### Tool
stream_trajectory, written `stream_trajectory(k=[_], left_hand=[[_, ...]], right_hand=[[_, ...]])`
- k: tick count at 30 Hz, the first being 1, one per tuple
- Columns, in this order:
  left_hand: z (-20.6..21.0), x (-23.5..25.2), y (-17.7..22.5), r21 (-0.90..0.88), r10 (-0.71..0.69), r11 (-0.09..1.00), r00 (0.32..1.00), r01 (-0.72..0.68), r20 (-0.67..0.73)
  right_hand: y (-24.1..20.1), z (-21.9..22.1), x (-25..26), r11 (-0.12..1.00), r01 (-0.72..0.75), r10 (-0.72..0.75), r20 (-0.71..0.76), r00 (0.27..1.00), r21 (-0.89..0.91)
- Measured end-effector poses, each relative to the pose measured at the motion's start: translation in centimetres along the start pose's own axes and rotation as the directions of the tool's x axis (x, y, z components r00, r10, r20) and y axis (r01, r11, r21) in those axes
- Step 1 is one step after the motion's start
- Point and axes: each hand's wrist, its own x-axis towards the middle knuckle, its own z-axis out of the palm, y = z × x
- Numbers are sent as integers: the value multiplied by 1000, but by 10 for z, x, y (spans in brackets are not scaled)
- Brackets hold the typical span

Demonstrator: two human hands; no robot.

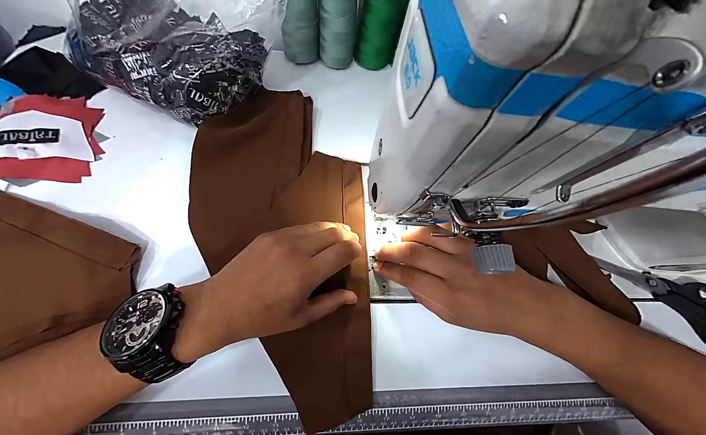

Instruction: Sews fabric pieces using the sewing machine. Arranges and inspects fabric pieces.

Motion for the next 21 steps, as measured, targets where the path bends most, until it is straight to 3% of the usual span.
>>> stream_trajectory(k=[12, 21], left_hand=[[1, -1, -1, 7, 6, 1000, 1000, -6, -11], [1, -1, 0, 7, 49, 999, 999, -49, -4]], right_hand=[[1, 0, 3, 1000, 26, -26, -2, 1000, -9], [0, -6, 1, 997, -59, 62, -59, 996, 50]])
